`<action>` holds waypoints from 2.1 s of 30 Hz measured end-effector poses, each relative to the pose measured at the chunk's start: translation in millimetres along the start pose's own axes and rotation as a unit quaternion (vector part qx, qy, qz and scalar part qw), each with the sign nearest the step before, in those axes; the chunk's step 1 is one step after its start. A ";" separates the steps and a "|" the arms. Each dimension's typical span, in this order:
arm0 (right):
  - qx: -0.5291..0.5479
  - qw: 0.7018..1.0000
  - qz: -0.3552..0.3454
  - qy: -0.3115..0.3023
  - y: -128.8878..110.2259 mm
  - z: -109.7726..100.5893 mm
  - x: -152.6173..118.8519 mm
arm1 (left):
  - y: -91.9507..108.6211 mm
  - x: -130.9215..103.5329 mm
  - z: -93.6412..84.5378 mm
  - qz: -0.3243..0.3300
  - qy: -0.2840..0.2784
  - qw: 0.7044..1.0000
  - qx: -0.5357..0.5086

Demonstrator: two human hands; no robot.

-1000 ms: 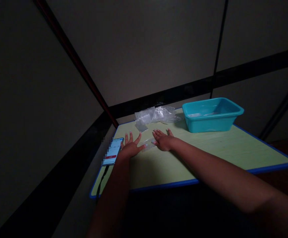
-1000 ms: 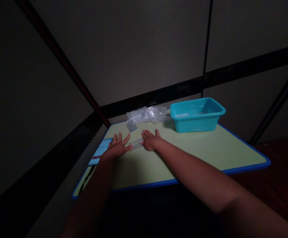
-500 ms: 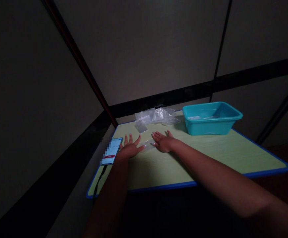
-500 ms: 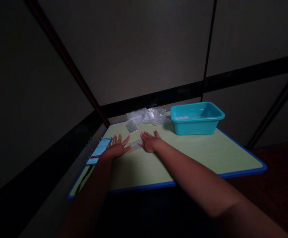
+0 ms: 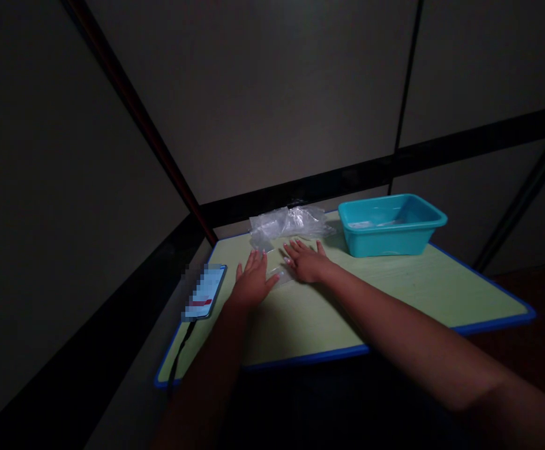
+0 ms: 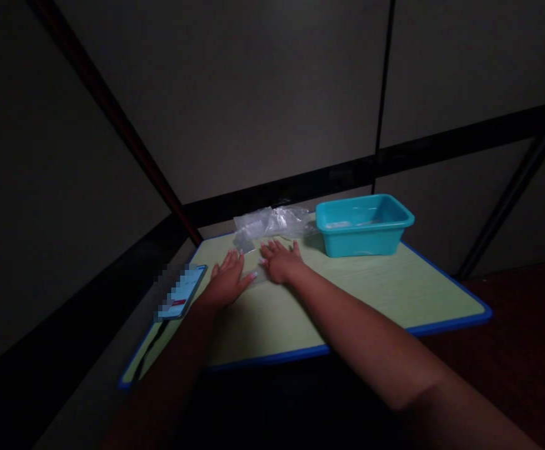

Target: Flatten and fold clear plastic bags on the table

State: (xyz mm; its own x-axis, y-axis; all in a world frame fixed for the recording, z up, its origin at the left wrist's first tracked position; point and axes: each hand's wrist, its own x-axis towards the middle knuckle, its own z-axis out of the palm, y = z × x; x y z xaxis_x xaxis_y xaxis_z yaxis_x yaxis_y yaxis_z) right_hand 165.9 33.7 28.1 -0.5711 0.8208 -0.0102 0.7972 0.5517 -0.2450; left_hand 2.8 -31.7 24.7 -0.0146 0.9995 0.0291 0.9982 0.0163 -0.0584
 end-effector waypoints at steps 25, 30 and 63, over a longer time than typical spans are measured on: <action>-0.023 0.982 0.143 0.118 5.5 6.1 4.7 | 47.8 -4.6 16.3 0.027 -0.050 0.998 0.002; -0.013 0.994 0.105 0.016 12.0 5.9 7.3 | 46.8 -5.4 16.5 0.030 -0.048 0.998 -0.001; 0.043 0.992 0.118 0.032 3.8 -3.3 10.2 | 44.5 -12.2 8.2 -0.032 -0.055 0.998 0.026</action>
State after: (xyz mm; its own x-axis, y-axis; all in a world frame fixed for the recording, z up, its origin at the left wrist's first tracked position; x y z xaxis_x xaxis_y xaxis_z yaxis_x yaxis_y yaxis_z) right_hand 163.7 44.6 30.3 -0.3544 0.9349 -0.0168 0.8864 0.3302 -0.3244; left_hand 46.9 -43.0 13.5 -0.0870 0.9934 -0.0753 0.9906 0.0782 -0.1126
